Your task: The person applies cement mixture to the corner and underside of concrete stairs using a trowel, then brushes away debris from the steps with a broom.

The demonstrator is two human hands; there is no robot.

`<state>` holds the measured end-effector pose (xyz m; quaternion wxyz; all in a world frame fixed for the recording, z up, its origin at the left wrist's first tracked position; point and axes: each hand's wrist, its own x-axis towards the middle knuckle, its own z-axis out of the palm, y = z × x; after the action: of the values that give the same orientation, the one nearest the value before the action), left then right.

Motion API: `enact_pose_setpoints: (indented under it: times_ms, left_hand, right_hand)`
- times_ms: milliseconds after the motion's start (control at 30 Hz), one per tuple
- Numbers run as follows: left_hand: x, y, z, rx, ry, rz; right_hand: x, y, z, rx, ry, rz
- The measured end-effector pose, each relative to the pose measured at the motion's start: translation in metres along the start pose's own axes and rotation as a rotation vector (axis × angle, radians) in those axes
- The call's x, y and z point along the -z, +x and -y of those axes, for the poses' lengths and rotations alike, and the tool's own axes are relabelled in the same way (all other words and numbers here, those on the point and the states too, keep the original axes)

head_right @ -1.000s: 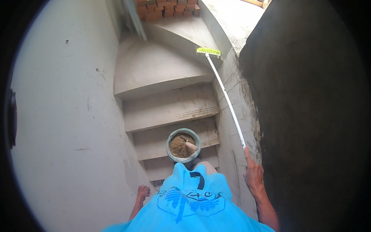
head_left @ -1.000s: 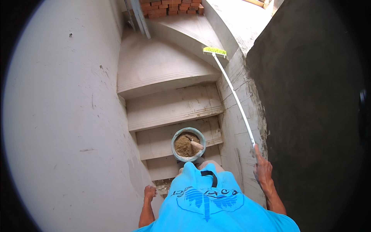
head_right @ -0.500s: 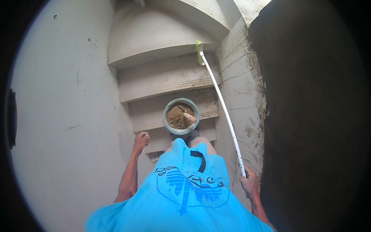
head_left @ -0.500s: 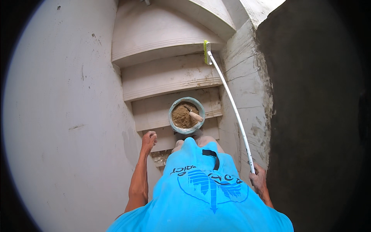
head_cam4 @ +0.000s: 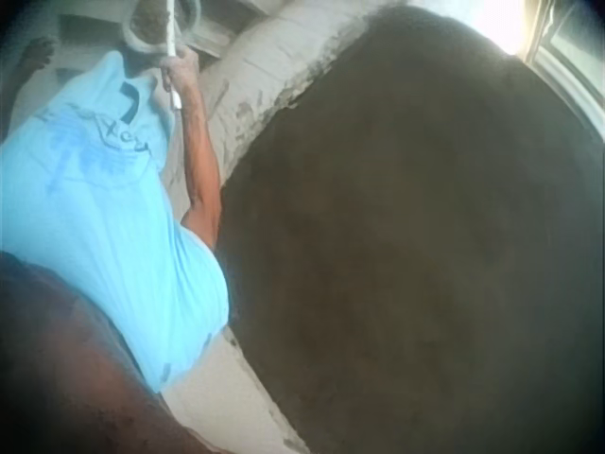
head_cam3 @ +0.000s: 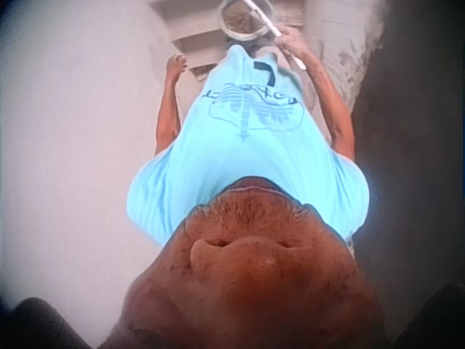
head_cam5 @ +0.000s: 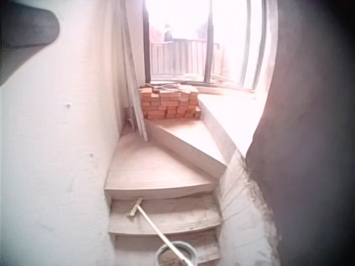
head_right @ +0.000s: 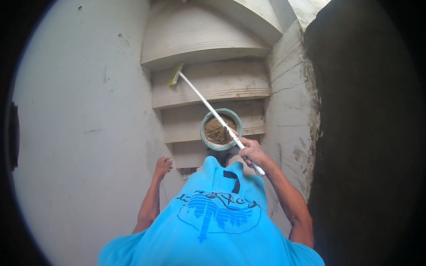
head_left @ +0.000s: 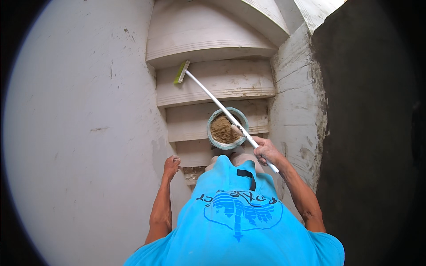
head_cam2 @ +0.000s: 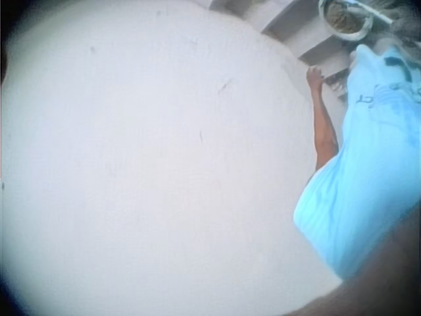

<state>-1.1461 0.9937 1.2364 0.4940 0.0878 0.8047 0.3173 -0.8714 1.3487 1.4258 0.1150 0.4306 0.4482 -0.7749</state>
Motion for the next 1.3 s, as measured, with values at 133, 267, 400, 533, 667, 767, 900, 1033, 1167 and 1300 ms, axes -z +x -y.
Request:
enact_pose_setpoints:
  times_ms: [133,267,400,533,667,767,900,1033,1167,1300]
  left_hand:
    - [0.009,-0.019,0.023,0.040,-0.066,-0.087]
    - [-0.002,-0.025,0.049,0.120,-0.079,-0.073]
    - [-0.021,-0.021,0.057,0.168,-0.075,-0.029]
    - [-0.032,-0.010,0.050,0.018,-0.010,0.029]
    - [-0.033,0.019,0.042,-0.106,0.113,0.029]
    - [-0.041,0.027,-0.016,-0.082,0.040,0.062]
    - [-0.021,0.032,-0.048,-0.133,0.018,0.011]
    - [-0.001,0.031,-0.048,-0.210,0.001,-0.052]
    - [0.003,0.025,-0.016,-0.093,0.029,-0.046]
    - [-0.017,0.025,0.015,-0.032,0.075,0.014]
  right_hand:
    - [0.014,-0.011,0.001,-0.005,0.134,-0.039]
    - [0.038,-0.069,-0.027,-0.015,0.208,-0.221]
    - [0.056,-0.145,-0.044,-0.082,0.154,-0.514]
    - [0.037,-0.204,-0.039,-0.072,0.058,-0.629]
    - [0.025,-0.198,-0.029,-0.052,0.071,-0.463]
    - [0.016,-0.149,-0.023,-0.032,0.038,-0.264]
    - [0.001,-0.098,-0.025,-0.025,0.034,-0.140]
    - [0.018,-0.133,-0.062,-0.096,0.095,-0.290]
    - [0.018,-0.203,-0.060,-0.199,0.057,-0.592]
    - [-0.001,-0.241,-0.035,-0.196,-0.105,-0.700]
